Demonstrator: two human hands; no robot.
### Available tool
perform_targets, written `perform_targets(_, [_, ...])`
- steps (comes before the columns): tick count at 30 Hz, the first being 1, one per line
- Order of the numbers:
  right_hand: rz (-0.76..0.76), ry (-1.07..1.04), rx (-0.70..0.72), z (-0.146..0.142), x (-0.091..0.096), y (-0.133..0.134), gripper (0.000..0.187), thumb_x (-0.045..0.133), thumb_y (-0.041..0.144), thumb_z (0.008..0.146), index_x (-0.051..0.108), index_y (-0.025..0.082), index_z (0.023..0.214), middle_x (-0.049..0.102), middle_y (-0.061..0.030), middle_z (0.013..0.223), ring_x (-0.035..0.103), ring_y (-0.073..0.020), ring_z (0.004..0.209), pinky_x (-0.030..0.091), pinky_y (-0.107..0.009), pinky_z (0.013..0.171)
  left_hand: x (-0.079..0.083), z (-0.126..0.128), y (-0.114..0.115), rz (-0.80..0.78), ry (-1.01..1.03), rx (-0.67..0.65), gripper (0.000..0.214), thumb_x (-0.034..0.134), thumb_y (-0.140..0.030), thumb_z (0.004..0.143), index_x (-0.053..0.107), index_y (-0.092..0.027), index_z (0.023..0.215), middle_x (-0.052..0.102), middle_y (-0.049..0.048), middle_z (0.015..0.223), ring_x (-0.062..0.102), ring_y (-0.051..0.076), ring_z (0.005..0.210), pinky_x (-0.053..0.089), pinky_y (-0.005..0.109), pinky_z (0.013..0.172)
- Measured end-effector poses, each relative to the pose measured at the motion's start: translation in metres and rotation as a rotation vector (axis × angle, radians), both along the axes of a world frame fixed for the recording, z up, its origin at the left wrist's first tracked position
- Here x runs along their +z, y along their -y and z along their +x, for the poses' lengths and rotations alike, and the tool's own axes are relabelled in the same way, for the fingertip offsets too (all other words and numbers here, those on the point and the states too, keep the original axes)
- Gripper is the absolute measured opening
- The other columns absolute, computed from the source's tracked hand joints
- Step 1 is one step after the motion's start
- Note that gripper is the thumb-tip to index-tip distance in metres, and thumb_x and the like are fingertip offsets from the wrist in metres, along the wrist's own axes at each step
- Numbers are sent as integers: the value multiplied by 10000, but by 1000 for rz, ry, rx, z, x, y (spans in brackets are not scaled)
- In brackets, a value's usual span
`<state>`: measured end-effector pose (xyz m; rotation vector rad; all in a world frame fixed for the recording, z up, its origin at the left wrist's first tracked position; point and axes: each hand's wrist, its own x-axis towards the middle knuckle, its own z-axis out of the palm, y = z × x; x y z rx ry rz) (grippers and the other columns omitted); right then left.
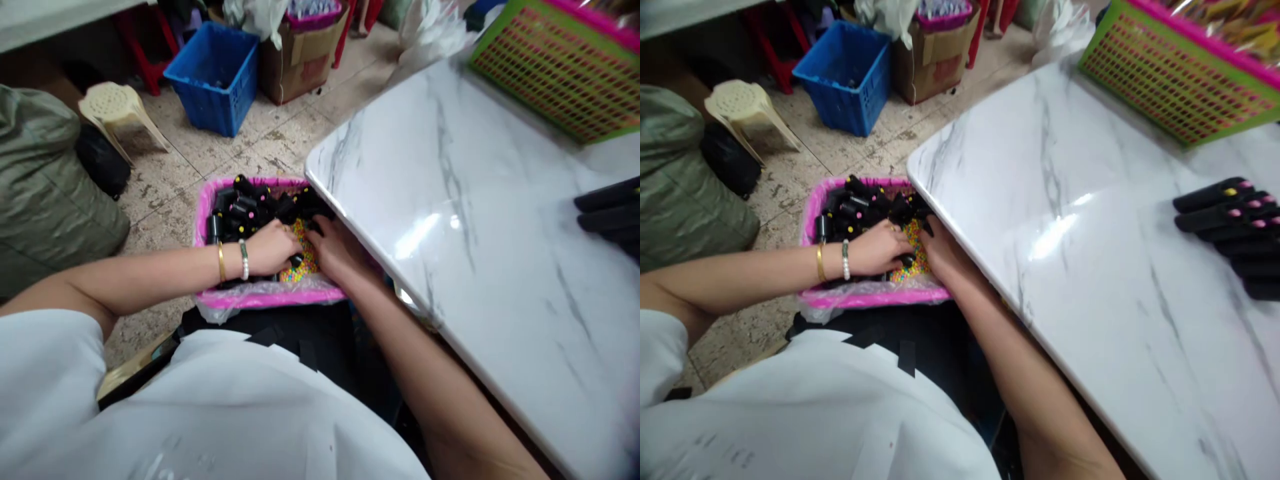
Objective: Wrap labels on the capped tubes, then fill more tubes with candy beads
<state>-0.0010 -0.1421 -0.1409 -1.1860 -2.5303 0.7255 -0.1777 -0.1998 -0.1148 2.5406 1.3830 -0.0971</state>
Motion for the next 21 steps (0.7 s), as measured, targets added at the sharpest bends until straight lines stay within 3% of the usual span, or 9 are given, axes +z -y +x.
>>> perform_targets(6, [13, -8, -38, 16, -19, 4, 421, 470, 117, 840, 655, 231, 1201, 589, -94, 1330, 515, -298, 1260, 400, -489, 1094, -15, -3, 5, -69, 59, 34, 197, 651, -240, 855, 695, -147, 1023, 709, 82, 1012, 618, 253, 1003, 369, 383, 855])
perform_targets(9, [45, 59, -28, 21, -24, 15, 518, 450, 56, 804, 626, 188, 1273, 522, -129, 1400, 476, -296, 1328, 393, -477, 1127, -20, -10, 7, -83, 126, 0, 144, 616, -222, 882, 683, -138, 977, 705, 87, 970, 619, 244, 951, 360, 383, 817])
perform_targets(12, [26, 120, -34, 17, -18, 30, 507, 453, 58, 830, 595, 132, 1310, 518, -172, 1403, 491, -284, 1330, 424, -446, 1122, -25, -21, 12, -69, 217, -45, 118, 569, -194, 911, 671, -135, 918, 701, 79, 903, 616, 229, 878, 349, 382, 787])
perform_targets(16, [-30, 161, 6, -1, -7, 41, 497, 464, 48, 829, 598, 157, 1295, 568, -158, 1343, 559, -262, 1258, 485, -427, 1071, -32, -40, 15, -42, 307, -74, 94, 599, -195, 906, 669, -135, 890, 700, 76, 872, 618, 231, 839, 343, 385, 762])
perform_targets(21, [-11, 286, -43, -26, 5, 36, 420, 509, 102, 850, 617, 185, 1247, 604, -146, 1275, 644, -278, 1096, 588, -408, 878, -35, -61, 6, -41, 341, -70, 127, 573, -194, 931, 670, -136, 873, 698, 75, 850, 632, 229, 829, 349, 386, 760])
